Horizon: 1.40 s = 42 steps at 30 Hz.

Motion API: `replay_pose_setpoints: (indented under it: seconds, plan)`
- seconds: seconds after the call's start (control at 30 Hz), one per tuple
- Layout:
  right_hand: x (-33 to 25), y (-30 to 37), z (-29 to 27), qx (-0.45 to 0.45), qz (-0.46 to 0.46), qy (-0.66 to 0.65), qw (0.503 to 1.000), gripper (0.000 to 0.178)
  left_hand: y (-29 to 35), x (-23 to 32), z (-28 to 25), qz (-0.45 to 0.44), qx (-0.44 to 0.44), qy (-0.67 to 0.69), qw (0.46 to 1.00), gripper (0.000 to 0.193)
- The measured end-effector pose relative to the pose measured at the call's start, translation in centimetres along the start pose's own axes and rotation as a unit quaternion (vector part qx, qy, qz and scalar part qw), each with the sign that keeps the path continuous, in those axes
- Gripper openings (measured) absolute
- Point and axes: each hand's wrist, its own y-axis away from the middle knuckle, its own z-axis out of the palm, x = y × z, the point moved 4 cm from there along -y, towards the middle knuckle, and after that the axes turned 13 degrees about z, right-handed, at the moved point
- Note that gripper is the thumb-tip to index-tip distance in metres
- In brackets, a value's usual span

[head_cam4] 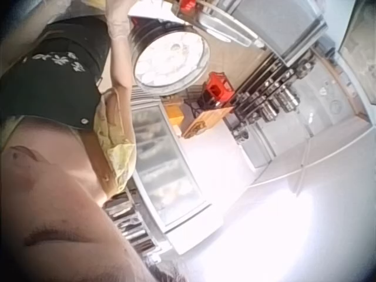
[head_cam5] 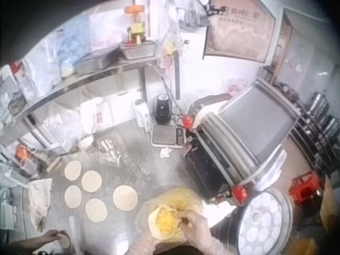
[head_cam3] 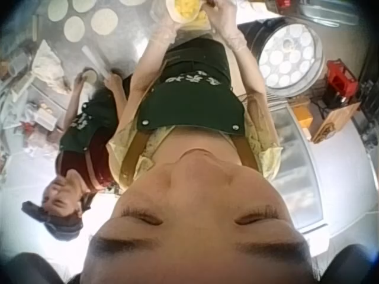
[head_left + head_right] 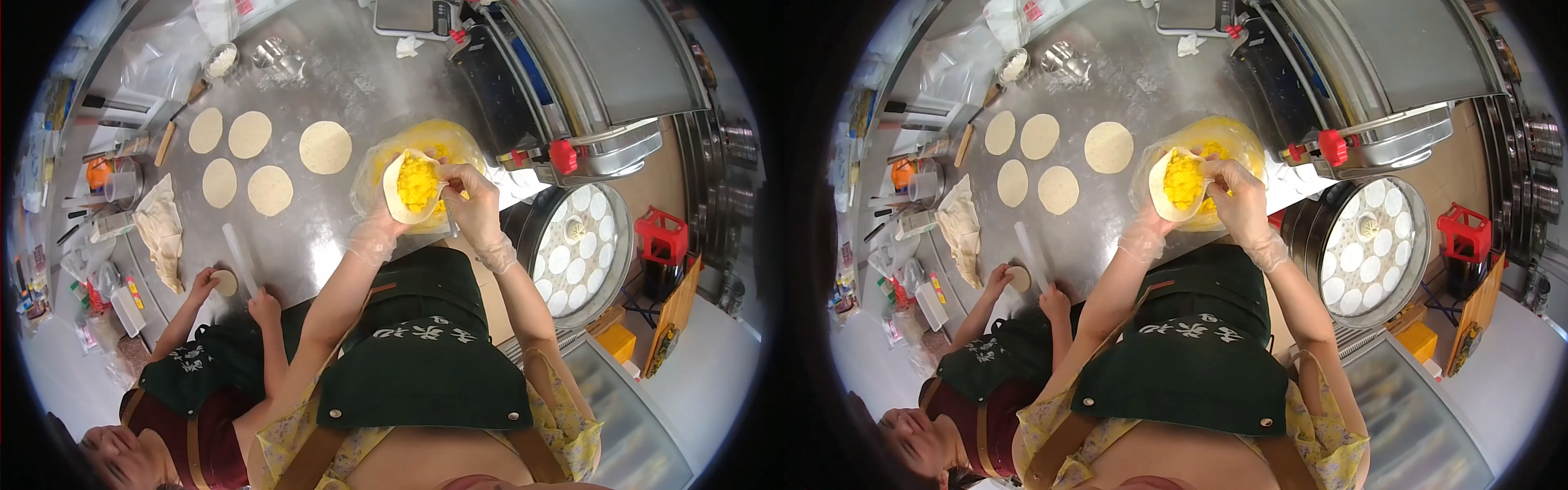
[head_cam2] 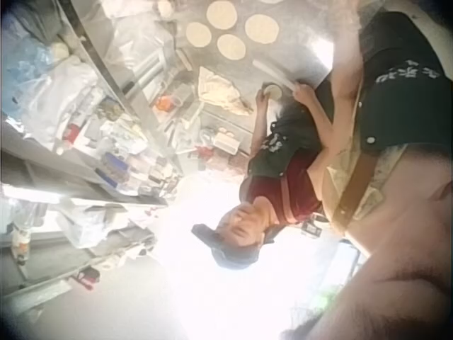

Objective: Preparing and filling baozi dough circles at a bakery station.

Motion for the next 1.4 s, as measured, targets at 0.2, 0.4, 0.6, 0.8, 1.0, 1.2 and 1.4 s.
replay_pose_setpoints:
  seconds: [0.2,0.4,0.6,0.8,1.0,1.2,1.4]
  plan:
    - [2.0,0.2,0.2,0.035,0.012,0.036,0.999,0.023,2.0,1.0,1.2,-0.001,0.057,-0.161,0.985,0.045]
    - [1.8,0.4,0.3,0.051,0.059,-0.053,0.996,0.026,1.6,1.2,0.9,0.007,0.061,-0.252,0.966,0.041]
    - [4.2,0.9,0.9,-0.008,0.022,0.039,0.999,0.031,1.5,1.2,0.3,-0.02,0.058,-0.261,0.963,0.04]
    - [3.2,0.0,0.4,-0.081,0.247,-0.098,0.961,0.023,1.6,1.9,0.6,-0.042,0.038,-0.309,0.949,0.041]
    - [3.9,0.6,0.9,-0.103,0.118,-0.069,0.985,0.023,1.5,2.1,0.6,-0.081,0.049,-0.344,0.934,0.042]
    - [4.0,0.6,1.5,-0.055,0.093,-0.016,0.994,0.022,1.1,2.5,0.8,-0.056,0.07,-0.395,0.914,0.04]
    - [3.9,0.2,1.5,-0.093,0.172,-0.096,0.976,0.021,0.9,2.9,0.3,-0.077,0.046,-0.421,0.902,0.041]
